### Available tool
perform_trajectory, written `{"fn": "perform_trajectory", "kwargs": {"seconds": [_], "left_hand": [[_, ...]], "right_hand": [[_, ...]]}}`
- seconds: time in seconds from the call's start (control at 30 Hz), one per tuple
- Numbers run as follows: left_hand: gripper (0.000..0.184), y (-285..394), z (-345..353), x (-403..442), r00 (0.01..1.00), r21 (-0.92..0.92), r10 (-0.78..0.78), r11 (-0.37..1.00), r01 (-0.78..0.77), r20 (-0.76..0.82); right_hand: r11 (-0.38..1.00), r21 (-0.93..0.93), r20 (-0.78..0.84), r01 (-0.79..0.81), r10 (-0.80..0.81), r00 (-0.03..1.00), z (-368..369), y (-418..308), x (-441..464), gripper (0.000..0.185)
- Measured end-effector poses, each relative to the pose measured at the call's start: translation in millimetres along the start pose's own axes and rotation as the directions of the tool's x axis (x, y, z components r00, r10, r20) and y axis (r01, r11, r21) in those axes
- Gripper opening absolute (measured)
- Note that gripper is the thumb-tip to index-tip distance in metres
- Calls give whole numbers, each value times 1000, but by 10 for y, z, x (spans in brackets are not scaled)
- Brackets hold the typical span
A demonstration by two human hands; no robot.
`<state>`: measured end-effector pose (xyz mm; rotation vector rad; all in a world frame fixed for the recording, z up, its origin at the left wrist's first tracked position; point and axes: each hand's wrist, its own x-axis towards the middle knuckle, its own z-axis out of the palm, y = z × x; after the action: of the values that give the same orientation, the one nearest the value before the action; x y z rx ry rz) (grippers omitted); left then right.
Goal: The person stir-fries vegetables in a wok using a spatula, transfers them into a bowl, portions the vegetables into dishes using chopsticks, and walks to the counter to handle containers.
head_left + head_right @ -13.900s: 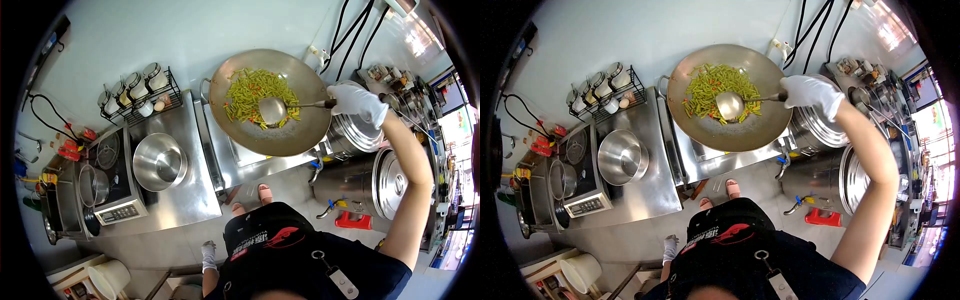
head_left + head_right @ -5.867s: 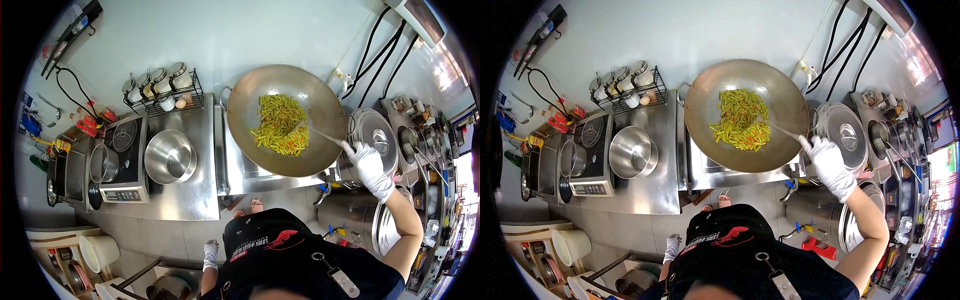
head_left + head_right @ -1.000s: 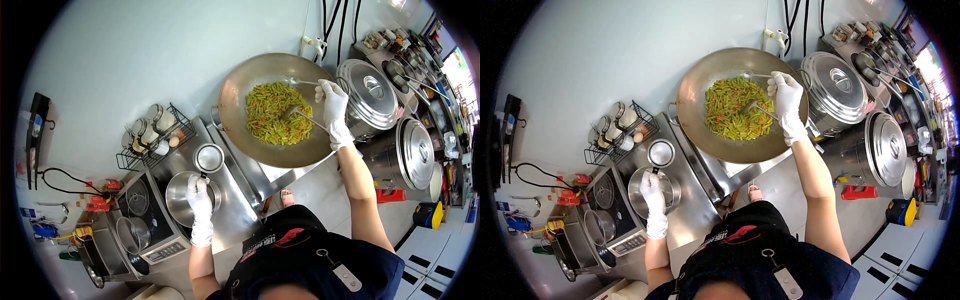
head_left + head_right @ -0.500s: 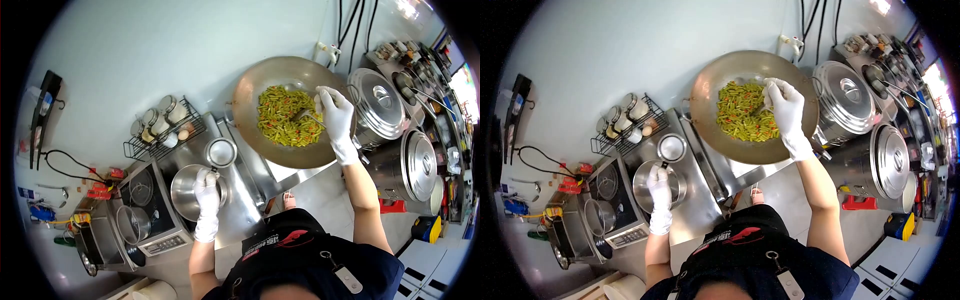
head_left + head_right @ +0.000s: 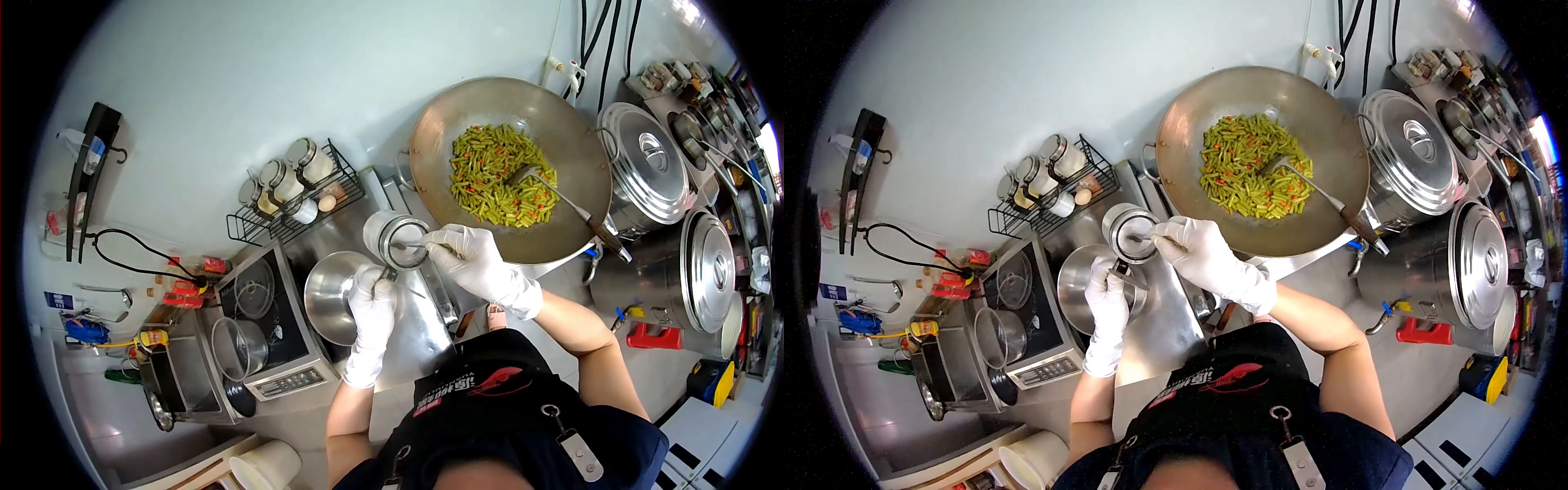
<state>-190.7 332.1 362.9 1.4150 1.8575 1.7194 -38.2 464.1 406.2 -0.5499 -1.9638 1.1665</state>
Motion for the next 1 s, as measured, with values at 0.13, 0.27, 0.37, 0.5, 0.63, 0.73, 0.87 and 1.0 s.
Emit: {"fn": "perform_trajectory", "kwargs": {"seconds": [0.13,0.27,0.37,0.5,0.63,0.73,0.87,1.0], "left_hand": [[23,-11,-4,-20,1000,11,-11,1000,11,-9],[19,-73,-1,-25,999,51,-33,998,34,-24],[15,-107,8,-2,999,89,-39,995,41,-23],[15,-312,-13,-43,989,41,-145,989,143,35],[15,-377,-21,-37,987,21,-161,987,160,18],[16,-425,-36,-49,977,-31,-214,976,214,-7],[16,-468,-38,-29,968,-47,-248,968,247,-31],[15,-184,-26,94,915,-74,-391,920,385,-99]], "right_hand": [[928,226,-7,-296,305,952,76,84,-38,13],[678,544,54,-495,560,827,32,17,16,13],[604,639,53,-477,584,810,-32,121,16,14],[517,745,14,-421,619,785,-340,149,71,16],[749,621,-321,-233,514,796,-907,230,132,17],[887,372,-493,-274,439,751,-1233,484,142,15],[872,-473,-436,-124,-109,894,-1322,861,117,14],[885,-464,-436,-32,-196,878,-1171,490,224,15]]}}
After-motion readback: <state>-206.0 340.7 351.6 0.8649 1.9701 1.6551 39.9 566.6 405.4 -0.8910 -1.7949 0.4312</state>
